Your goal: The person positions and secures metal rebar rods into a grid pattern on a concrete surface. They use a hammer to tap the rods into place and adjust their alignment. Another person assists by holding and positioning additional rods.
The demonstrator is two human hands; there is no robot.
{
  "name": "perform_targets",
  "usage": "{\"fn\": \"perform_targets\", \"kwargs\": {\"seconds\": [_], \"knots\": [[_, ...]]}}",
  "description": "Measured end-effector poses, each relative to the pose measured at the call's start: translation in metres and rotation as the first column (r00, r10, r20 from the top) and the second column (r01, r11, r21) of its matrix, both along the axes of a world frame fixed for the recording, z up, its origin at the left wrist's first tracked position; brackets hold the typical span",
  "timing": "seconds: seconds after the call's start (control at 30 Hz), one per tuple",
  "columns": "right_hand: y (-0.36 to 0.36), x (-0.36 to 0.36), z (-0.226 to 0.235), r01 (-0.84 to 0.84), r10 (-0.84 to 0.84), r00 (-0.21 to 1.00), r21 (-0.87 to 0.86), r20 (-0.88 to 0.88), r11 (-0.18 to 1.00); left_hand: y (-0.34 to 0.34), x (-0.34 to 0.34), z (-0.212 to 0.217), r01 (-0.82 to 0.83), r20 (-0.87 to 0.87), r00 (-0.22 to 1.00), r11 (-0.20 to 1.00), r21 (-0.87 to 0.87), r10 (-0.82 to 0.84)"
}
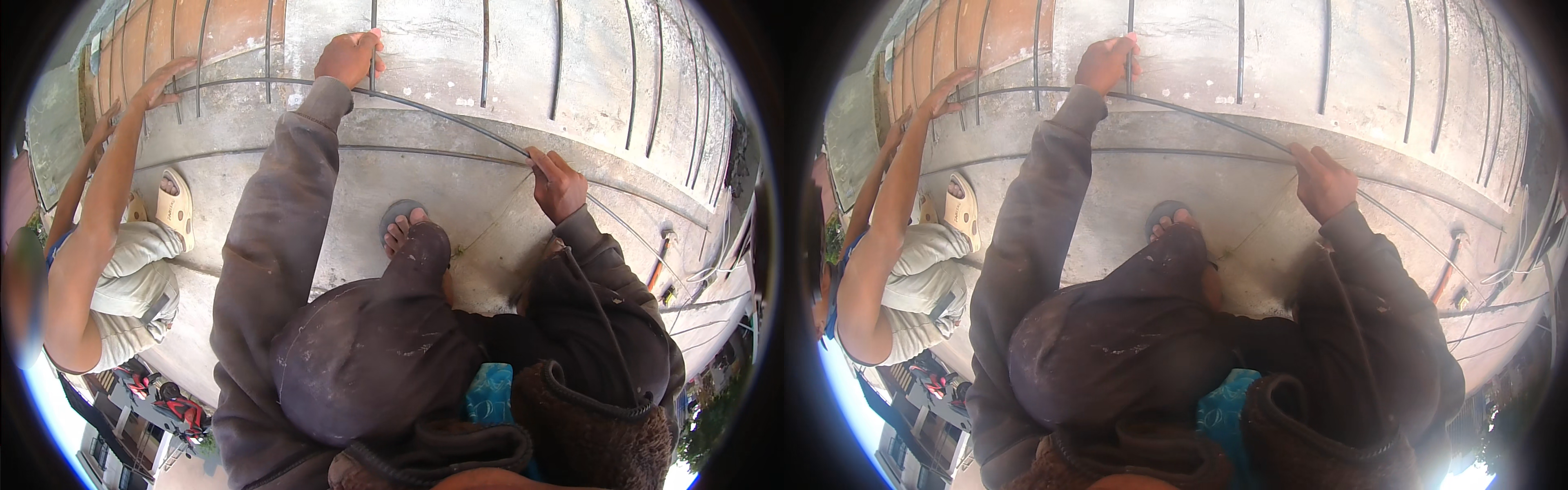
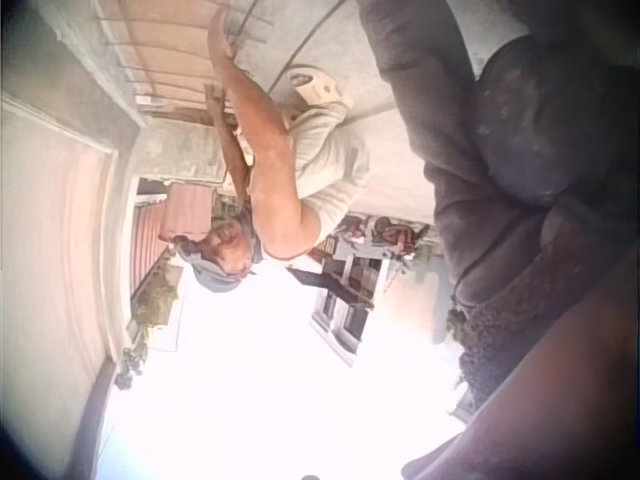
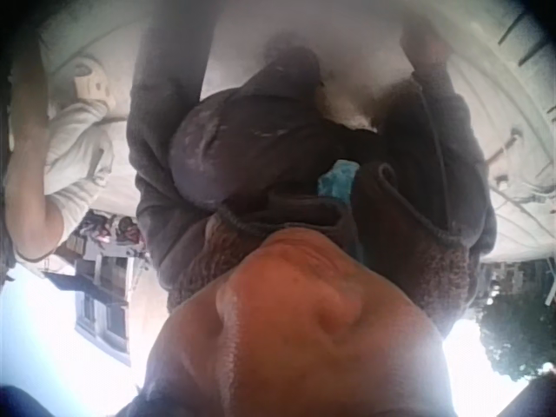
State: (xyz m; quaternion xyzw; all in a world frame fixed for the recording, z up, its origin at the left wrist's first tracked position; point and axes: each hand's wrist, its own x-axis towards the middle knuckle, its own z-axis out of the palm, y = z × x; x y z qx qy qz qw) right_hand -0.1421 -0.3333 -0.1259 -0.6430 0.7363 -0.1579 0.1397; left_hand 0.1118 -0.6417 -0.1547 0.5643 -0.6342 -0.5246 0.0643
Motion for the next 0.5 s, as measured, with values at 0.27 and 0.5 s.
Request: {"fn": "perform_targets", "kwargs": {"seconds": [0.27, 0.5], "knots": [[0.0020, 0.0041, 0.0012, 0.005, -0.005, 1.000, 0.007, 0.019, 1.000, 0.0036, 0.0012, 0.0043, -0.023, -0.135, 0.990, 0.998, 0.065, 0.032], [0.0053, 0.0046, -0.0035, 0.001, -0.001, 1.000, 0.004, 0.009, 1.000, 0.0074, -0.0016, 0.0080, -0.046, -0.128, 0.990, 0.996, 0.081, 0.056]]}}
